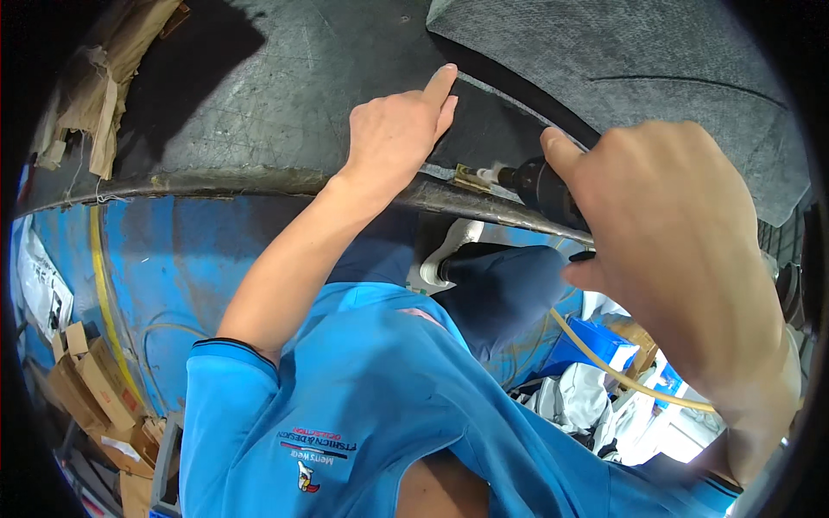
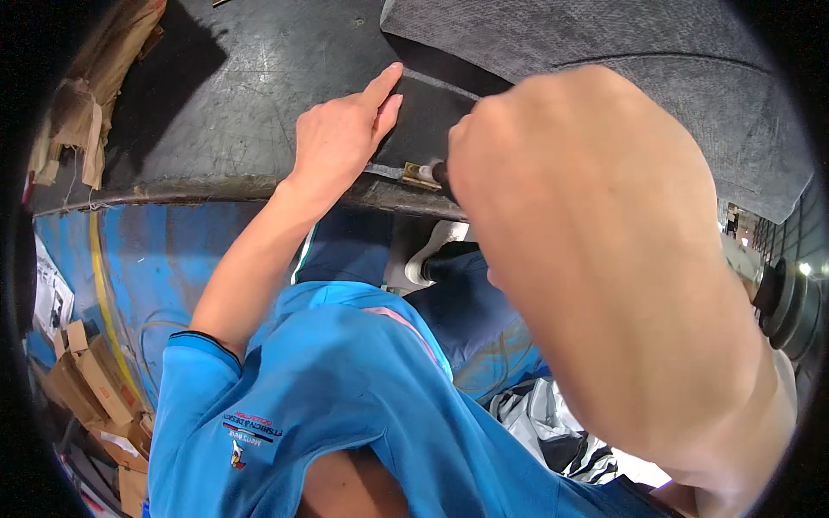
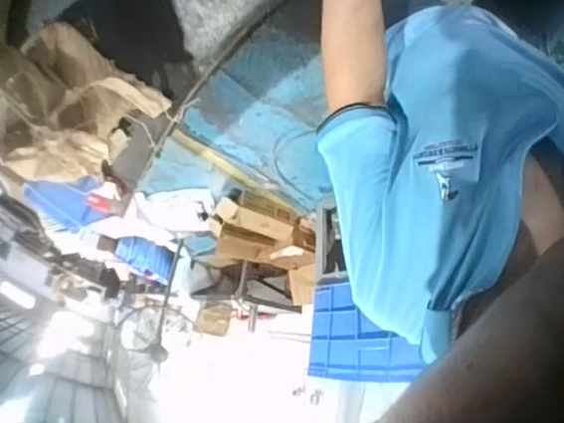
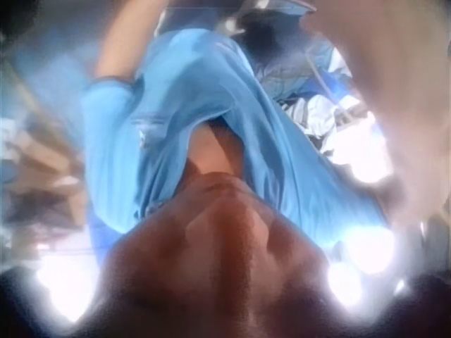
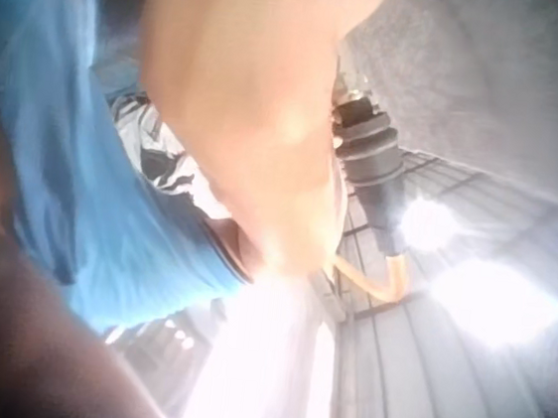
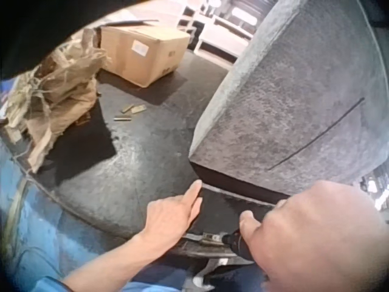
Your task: The person attaches metal brackets to a gray upholstered furniture component using a pneumatic drill and screws. After securing the brackets, the person moves the component and handles white foam padding pieces, placing them into a cardboard box.
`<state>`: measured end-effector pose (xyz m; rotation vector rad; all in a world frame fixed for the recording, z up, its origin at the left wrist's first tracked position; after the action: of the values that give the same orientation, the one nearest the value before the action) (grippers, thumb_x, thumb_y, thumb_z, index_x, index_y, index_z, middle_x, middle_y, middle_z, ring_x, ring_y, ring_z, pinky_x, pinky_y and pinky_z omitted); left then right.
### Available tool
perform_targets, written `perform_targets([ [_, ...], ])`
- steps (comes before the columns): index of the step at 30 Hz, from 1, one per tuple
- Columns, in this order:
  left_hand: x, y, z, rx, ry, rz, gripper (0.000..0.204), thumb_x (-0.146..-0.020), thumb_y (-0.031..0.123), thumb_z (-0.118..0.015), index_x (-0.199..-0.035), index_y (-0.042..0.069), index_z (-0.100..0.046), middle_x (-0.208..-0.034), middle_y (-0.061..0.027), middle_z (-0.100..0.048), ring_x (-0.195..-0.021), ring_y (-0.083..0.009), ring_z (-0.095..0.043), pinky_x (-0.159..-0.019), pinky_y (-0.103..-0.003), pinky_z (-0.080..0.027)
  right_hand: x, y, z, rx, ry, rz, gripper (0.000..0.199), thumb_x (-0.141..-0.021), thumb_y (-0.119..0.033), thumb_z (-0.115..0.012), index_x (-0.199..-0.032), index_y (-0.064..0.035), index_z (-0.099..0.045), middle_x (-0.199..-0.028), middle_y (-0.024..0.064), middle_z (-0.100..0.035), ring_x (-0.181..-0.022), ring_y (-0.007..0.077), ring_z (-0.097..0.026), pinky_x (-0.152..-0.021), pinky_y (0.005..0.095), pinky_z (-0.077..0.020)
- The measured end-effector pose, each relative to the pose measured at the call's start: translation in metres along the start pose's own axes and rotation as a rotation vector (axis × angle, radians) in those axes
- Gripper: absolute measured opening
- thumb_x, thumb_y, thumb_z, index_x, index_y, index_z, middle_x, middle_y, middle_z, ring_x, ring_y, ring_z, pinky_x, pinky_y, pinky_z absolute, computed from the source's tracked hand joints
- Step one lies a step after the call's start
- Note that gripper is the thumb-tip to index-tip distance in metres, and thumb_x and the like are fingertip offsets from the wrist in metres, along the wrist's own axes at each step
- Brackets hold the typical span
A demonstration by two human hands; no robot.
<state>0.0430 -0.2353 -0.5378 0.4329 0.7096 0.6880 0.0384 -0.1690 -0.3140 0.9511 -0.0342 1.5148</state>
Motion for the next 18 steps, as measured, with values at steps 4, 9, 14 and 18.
perform_targets([
  [4,-0.002,-0.002,0.001,-0.009,0.007,0.014,0.035,-0.095,0.032,-0.067,-0.128,0.021,-0.067,-0.063,-0.008,-0.067,-0.056,-0.0285,-0.067,-0.05,-0.041,-0.051,0.002,-0.006,0.006,0.081,-0.022,-0.029,0.073,-0.063,-0.027,-0.09,-0.129,-0.0099,-0.064,-0.079,0.0059,-0.065,-0.082,0.0247,-0.066,-0.075,0.0368,-0.0488],
  [9,0.002,-0.003,0.001,-0.002,0.013,0.014,0.035,-0.095,0.032,-0.067,-0.128,0.02,-0.067,-0.063,-0.0076,-0.067,-0.056,-0.0278,-0.067,-0.05,-0.041,-0.051,-0.008,-0.017,0.016,0.12,-0.07,-0.043,0.077,-0.062,-0.031,-0.091,-0.131,-0.0104,-0.065,-0.079,0.0051,-0.065,-0.079,0.0224,-0.067,-0.071,0.0346,-0.0507],
  [14,0.001,0.0,0.001,0.032,0.049,-0.004,0.035,-0.094,0.032,-0.067,-0.128,0.021,-0.067,-0.064,-0.0071,-0.067,-0.055,-0.0279,-0.067,-0.049,-0.041,-0.05,-0.008,-0.026,-0.001,0.309,-0.14,-0.052,0.079,-0.061,-0.035,-0.092,-0.131,-0.0106,-0.065,-0.076,0.0054,-0.067,-0.076,0.0232,-0.068,-0.07,0.0333,-0.0529],
  [18,0.002,-0.007,0.006,0.014,0.023,0.044,0.035,-0.095,0.032,-0.067,-0.128,0.021,-0.068,-0.066,-0.0072,-0.068,-0.059,-0.0279,-0.068,-0.052,-0.041,-0.051,-0.001,0.012,-0.028,-0.075,-0.049,-0.003,0.086,-0.057,-0.048,-0.092,-0.129,-0.0069,-0.066,-0.076,0.0105,-0.07,-0.075,0.0292,-0.07,-0.07,0.037,-0.0538],
])
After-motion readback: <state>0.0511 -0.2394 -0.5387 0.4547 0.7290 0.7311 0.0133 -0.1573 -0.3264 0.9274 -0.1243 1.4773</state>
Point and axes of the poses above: each hand's wrist, its own x-axis away from the middle knuckle, its own z-axis out of the back of the hand, y = z × x, the point moved 6 cm from there along -x, towards the middle knuckle
